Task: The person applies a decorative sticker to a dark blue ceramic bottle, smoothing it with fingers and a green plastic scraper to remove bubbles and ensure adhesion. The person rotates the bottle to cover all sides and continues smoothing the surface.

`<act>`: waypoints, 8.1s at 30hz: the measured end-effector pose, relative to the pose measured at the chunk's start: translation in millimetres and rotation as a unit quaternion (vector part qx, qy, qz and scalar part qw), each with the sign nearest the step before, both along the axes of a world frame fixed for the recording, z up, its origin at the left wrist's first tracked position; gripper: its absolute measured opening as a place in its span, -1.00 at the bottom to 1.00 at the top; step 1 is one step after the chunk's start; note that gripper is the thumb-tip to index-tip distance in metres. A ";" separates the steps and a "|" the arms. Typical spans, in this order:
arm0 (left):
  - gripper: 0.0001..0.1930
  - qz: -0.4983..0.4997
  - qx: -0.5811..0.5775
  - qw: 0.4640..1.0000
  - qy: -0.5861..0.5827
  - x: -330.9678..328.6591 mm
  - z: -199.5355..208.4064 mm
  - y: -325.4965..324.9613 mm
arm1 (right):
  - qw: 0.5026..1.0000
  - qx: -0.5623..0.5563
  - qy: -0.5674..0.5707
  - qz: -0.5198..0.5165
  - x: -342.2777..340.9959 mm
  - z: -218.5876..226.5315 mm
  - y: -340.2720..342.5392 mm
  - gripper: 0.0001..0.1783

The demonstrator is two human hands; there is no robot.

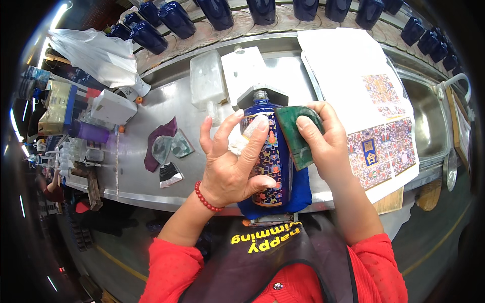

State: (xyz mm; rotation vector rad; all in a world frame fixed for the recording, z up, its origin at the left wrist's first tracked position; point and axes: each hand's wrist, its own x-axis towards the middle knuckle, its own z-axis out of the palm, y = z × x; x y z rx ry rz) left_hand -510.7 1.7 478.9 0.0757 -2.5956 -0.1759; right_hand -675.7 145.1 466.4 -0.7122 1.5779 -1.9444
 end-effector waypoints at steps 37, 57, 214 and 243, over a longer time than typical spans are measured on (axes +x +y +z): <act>0.00 -0.022 0.179 0.978 0.105 40.0 -48.7 24.6 | 0.989 0.100 0.108 -0.029 -19.2 8.0 -17.9 -0.70; -0.11 -0.011 -0.078 0.994 -0.078 -18.1 21.0 -3.6 | 0.999 0.030 0.042 -0.006 -21.8 -5.4 4.7 -0.68; -0.84 0.019 0.351 0.933 0.073 -20.2 -0.5 -37.0 | 0.985 0.088 0.144 0.038 -7.2 34.5 -19.0 -0.66; -0.84 0.034 0.488 0.869 0.072 -37.0 -18.5 -42.6 | 0.977 0.100 0.179 0.053 -4.1 35.4 -21.3 -0.68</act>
